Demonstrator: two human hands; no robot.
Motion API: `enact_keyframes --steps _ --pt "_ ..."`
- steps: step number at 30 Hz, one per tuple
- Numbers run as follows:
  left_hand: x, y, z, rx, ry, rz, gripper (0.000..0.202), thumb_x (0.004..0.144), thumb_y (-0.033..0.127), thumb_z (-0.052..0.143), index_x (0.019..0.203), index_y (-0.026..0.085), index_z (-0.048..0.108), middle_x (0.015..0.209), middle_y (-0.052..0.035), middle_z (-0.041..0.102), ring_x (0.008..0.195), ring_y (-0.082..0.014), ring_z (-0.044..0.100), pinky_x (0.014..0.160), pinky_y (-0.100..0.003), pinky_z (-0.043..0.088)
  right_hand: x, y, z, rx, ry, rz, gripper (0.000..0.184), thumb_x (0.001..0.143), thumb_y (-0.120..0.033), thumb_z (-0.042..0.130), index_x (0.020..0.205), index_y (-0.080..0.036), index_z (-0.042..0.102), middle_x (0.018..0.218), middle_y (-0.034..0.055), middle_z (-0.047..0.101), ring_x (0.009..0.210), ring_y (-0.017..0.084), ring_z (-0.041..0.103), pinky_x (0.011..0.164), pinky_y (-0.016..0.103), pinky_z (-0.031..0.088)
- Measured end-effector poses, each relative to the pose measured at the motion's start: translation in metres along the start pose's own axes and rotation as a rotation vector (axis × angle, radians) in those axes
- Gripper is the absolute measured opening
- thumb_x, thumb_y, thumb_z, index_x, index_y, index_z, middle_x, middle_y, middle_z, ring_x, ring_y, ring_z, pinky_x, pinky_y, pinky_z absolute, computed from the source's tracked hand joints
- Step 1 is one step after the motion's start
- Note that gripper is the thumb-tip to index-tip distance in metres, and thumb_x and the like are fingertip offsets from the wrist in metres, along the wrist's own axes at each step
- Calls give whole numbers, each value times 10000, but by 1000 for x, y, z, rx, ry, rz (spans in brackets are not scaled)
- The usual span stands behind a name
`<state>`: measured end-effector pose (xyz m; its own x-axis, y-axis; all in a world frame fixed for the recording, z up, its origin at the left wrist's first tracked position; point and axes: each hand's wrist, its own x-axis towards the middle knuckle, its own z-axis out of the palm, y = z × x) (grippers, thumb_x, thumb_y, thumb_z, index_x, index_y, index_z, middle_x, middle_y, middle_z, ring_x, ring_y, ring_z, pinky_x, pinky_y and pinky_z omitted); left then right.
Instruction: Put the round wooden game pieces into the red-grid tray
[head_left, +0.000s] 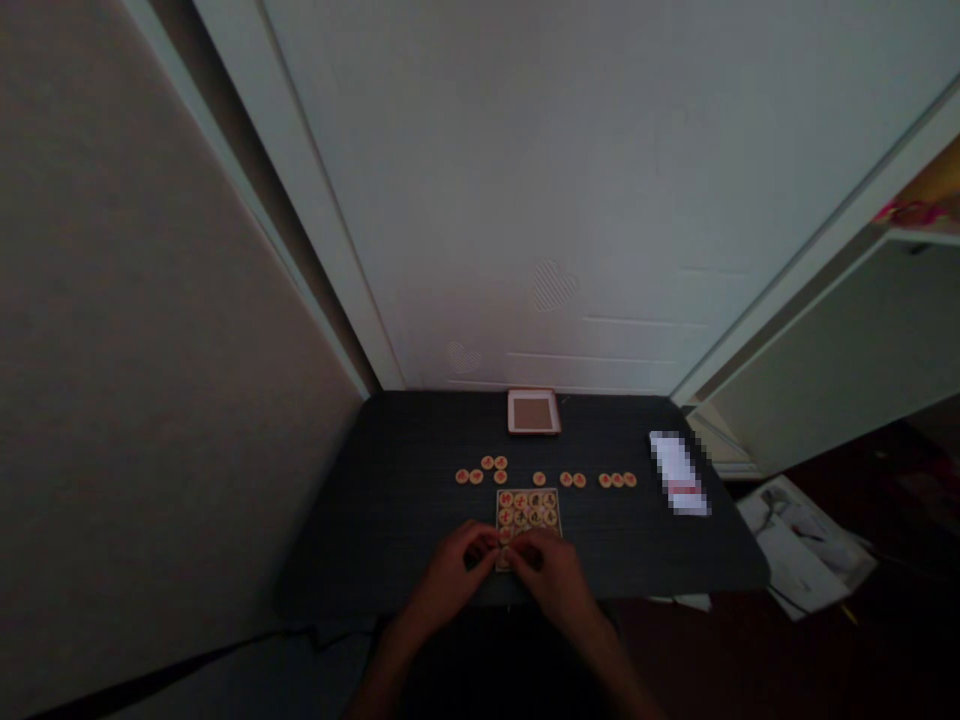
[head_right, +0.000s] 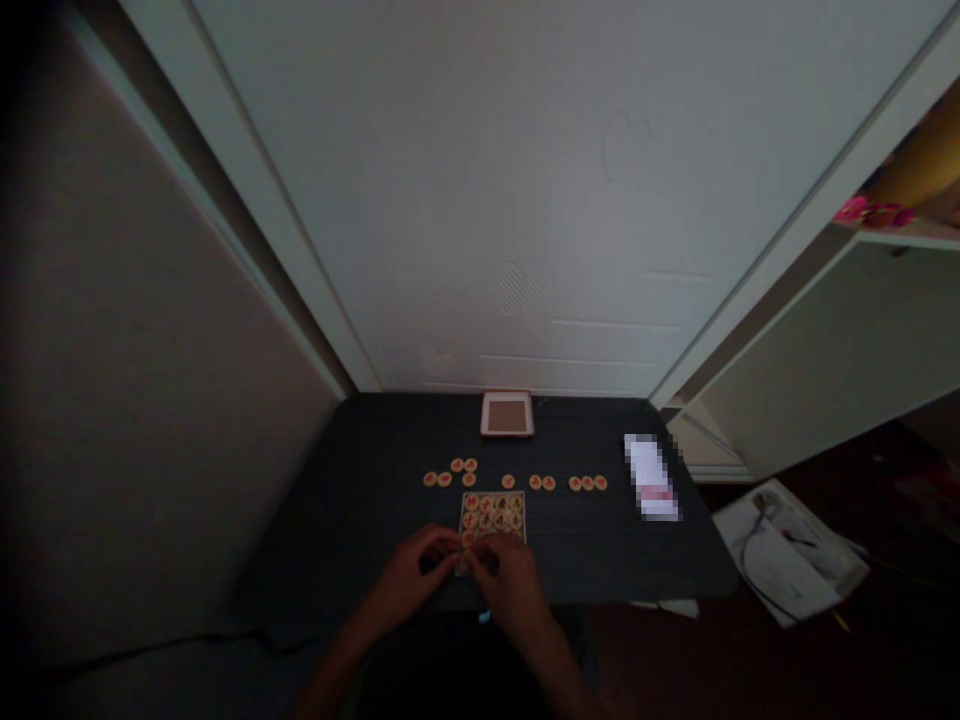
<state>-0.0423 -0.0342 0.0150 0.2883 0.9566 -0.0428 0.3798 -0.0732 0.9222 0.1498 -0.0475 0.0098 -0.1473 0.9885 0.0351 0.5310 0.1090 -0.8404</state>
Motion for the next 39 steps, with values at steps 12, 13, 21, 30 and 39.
enact_keyframes --steps 12,13,21,30,39 --pt "1 4 0 4 -10 1 168 909 331 595 993 237 706 972 -45 733 900 -197 692 829 -306 536 -4 -1 -1 -55 1 -60 112 888 -207 645 929 -238 745 897 23 749 881 209 678 819 311 512" --pt "2 3 1 12 1 -7 167 903 332 600 986 234 706 959 -46 733 891 -199 692 821 -305 536 -4 -1 -2 -53 4 -60 120 890 -205 640 936 -239 745 907 25 751 893 210 680 829 314 513" --pt "2 -1 8 105 50 -28 168 885 345 617 979 228 693 843 -25 708 777 -181 654 733 -278 505 -4 -1 -6 -30 7 -62 189 888 -179 596 988 -241 745 957 42 757 916 210 697 850 316 524" --pt "2 3 6 127 38 -46 173 865 351 635 970 226 694 819 -17 704 776 -187 656 717 -274 497 -2 3 -1 -50 -7 -52 170 884 -181 604 975 -236 737 950 40 760 917 214 703 851 319 533" --pt "2 3 6 100 44 -27 152 894 334 597 951 233 695 857 -32 730 796 -196 679 731 -285 514 0 4 -1 -35 77 -88 222 881 -161 585 1031 -239 729 990 61 754 938 232 710 881 350 554"
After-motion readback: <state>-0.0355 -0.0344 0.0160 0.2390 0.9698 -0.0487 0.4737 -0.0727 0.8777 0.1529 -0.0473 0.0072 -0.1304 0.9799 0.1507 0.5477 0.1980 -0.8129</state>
